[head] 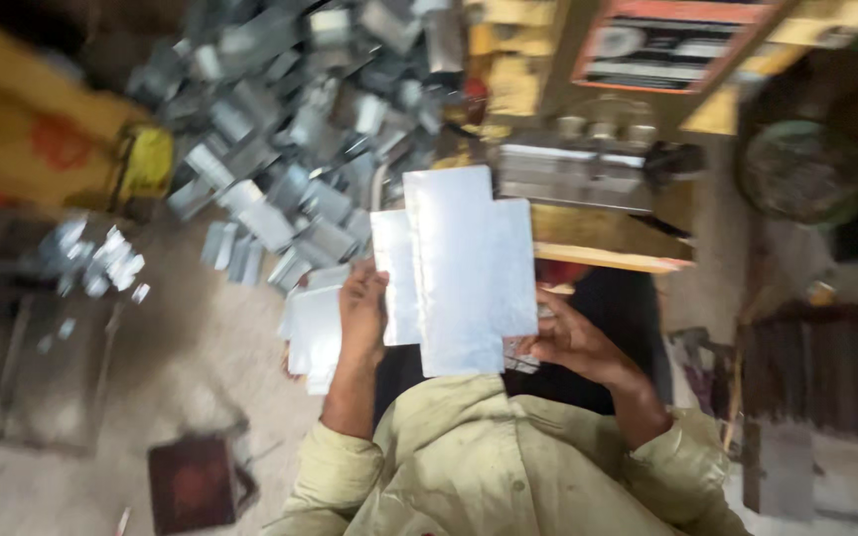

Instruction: The person picks up metal sheets one at a time and positions them into a press machine. They activate the machine to bend the edges of the sheet, rotating the item to shape all sides before placing the finished component in a pile.

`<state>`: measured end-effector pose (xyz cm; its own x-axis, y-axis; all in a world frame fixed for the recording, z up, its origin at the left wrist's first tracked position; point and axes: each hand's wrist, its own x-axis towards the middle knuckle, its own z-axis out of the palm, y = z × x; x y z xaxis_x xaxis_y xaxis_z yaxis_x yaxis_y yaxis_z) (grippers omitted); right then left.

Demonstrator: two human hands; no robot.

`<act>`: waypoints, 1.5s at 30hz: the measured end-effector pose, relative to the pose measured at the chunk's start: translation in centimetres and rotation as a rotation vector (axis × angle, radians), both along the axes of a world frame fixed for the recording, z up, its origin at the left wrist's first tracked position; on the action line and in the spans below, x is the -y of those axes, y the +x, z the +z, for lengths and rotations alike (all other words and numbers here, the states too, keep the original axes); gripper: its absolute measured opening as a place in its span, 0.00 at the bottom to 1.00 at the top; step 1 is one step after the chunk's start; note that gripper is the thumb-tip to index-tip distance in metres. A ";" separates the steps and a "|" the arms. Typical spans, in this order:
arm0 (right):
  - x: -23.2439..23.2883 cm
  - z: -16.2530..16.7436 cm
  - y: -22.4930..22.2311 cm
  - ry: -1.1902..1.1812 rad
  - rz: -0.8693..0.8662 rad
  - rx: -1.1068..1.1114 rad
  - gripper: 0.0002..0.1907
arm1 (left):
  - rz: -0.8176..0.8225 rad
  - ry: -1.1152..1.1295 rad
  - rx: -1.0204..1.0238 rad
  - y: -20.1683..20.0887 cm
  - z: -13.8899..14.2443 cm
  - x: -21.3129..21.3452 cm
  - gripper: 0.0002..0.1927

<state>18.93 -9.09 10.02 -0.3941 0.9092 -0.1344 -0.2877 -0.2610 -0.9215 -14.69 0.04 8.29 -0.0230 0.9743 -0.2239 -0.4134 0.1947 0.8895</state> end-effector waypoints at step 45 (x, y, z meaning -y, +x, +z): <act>-4.2 -1.4 7.3 -0.105 -0.877 -0.058 0.37 | -0.559 -0.196 0.174 11.2 -1.9 -4.0 0.35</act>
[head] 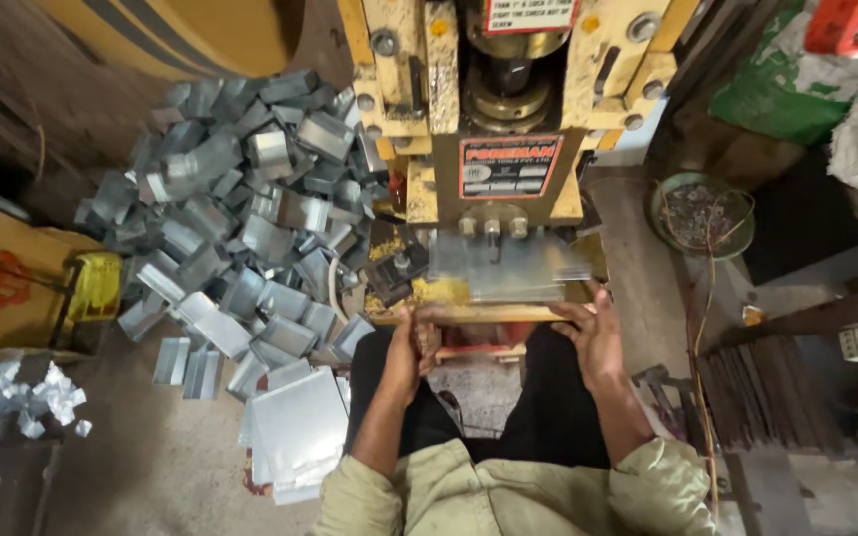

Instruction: The person picks up metal sheets one at a time and positions them into a press machine. They activate the machine to bend the edges of the sheet, rotating the item to shape all sides before placing the finished component in a pile.

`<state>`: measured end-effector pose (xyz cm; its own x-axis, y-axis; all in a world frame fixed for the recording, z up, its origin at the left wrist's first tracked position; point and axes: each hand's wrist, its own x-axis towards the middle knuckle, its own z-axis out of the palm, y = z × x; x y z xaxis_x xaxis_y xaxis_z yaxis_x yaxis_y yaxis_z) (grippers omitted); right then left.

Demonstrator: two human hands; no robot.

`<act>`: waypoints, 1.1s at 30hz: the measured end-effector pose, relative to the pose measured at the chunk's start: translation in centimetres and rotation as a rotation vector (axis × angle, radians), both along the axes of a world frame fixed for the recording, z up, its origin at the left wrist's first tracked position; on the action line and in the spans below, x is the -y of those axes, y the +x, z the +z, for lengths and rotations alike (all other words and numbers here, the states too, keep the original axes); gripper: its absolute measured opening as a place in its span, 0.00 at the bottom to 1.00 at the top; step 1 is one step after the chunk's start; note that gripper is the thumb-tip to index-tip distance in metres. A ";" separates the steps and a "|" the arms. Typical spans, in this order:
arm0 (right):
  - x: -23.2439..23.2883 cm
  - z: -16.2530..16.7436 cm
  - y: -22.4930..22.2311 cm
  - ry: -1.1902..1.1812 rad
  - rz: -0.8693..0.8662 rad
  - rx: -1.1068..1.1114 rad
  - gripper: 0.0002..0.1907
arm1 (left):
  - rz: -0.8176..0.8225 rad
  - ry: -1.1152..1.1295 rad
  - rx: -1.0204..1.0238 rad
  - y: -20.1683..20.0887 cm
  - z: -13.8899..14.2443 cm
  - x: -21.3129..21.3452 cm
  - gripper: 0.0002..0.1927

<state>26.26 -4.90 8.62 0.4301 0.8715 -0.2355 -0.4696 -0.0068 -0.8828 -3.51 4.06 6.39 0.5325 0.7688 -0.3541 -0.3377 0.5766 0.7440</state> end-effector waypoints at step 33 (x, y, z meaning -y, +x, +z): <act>1.8 -3.5 -1.1 0.016 0.303 -0.183 0.15 | 0.294 -0.036 0.010 3.0 -0.1 -1.2 0.11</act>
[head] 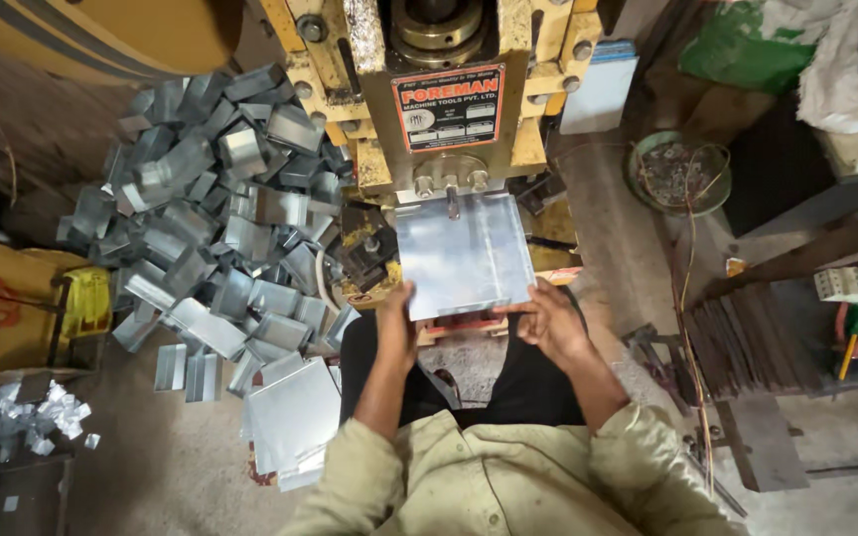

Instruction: The person picks up metal sheets one at a time and positions them into a press machine. They activate the machine to bend the edges of the sheet, rotating the item to shape all sides before placing the finished component in a pile.

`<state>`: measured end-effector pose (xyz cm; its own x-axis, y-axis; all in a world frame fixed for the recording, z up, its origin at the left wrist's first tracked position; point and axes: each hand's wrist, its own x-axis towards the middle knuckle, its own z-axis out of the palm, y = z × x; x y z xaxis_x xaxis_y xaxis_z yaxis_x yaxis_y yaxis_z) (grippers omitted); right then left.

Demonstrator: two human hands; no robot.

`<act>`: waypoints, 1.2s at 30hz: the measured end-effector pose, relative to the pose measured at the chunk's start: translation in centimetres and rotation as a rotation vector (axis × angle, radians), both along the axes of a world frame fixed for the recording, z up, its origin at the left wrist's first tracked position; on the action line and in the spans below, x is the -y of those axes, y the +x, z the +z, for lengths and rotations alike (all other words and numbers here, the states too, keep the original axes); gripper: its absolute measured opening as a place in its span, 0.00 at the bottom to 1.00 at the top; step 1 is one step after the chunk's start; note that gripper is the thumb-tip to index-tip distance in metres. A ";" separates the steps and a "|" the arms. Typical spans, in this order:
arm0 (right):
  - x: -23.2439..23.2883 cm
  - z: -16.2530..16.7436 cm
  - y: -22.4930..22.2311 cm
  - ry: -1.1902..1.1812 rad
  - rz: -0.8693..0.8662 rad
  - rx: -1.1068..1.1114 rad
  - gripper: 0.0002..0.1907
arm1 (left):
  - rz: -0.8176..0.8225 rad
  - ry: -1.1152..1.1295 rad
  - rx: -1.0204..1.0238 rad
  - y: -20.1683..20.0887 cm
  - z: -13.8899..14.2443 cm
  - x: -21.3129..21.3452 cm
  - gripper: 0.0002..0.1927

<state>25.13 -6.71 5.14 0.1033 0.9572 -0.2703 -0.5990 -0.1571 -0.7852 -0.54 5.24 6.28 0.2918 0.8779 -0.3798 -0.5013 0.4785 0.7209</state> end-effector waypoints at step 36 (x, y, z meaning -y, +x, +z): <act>-5.9 0.9 3.1 0.260 0.069 -0.300 0.36 | -0.267 0.108 0.081 -1.3 2.2 1.1 0.43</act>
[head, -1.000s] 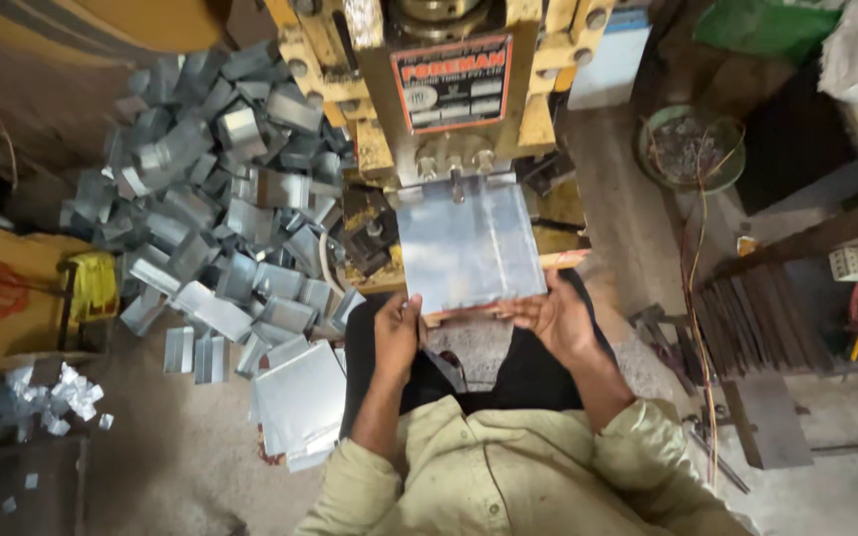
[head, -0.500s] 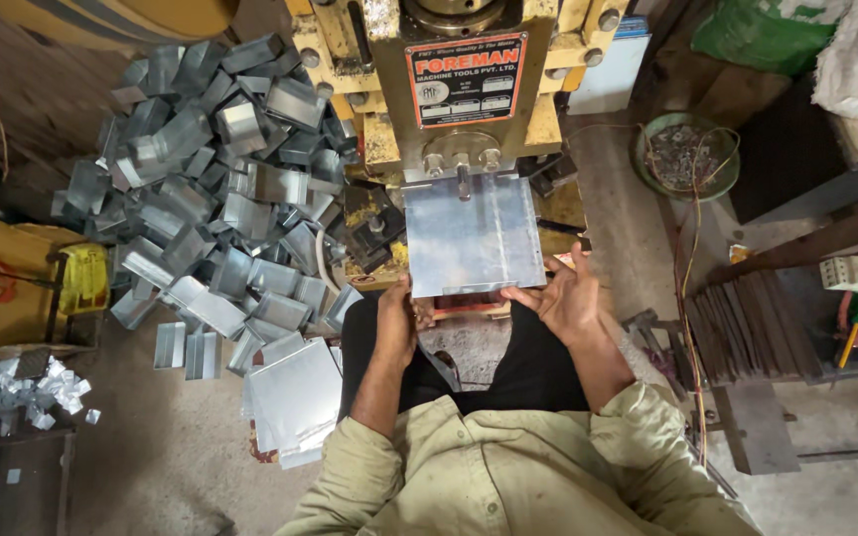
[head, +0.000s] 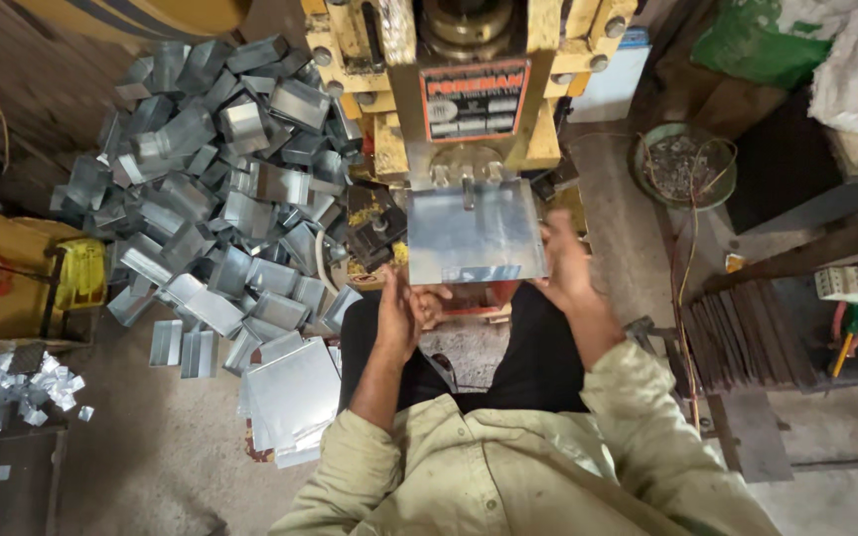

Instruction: The person picks up metal sheets one at a time and positions them into a press machine. They activate the machine to bend the edges of the sheet, rotating the item to shape all sides before placing the finished component in a pile.

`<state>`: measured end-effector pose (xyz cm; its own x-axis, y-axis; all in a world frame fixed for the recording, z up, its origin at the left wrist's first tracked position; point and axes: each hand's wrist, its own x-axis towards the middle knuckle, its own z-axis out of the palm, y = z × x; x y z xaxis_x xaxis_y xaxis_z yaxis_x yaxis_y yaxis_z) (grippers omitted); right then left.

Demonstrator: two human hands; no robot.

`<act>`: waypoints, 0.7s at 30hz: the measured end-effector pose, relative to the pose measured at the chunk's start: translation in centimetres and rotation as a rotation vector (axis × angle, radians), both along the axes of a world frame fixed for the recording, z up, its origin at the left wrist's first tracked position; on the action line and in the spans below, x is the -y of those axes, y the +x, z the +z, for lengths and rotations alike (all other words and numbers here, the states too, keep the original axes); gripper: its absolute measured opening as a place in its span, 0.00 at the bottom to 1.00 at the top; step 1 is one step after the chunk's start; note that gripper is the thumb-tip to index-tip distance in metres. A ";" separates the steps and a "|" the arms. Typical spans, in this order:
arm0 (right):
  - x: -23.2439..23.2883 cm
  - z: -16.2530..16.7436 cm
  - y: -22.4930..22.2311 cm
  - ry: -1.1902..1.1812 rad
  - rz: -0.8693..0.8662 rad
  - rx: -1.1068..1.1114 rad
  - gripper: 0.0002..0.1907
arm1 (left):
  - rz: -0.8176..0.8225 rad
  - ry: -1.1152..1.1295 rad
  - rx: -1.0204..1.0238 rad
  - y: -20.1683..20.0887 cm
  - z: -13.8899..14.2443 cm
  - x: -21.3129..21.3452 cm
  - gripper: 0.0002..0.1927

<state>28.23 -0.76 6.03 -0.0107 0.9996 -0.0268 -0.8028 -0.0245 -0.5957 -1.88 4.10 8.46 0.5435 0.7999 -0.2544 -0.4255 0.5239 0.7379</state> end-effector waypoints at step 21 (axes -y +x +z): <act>2.6 -0.9 -10.2 -0.310 -0.271 0.462 0.16 | -0.002 0.180 -0.294 1.7 2.0 -1.6 0.26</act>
<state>18.06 -3.35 5.09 0.3249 0.9099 -0.2580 -0.4655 -0.0837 -0.8811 -0.22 5.75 10.47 0.4698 0.8451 -0.2551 -0.1801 0.3747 0.9095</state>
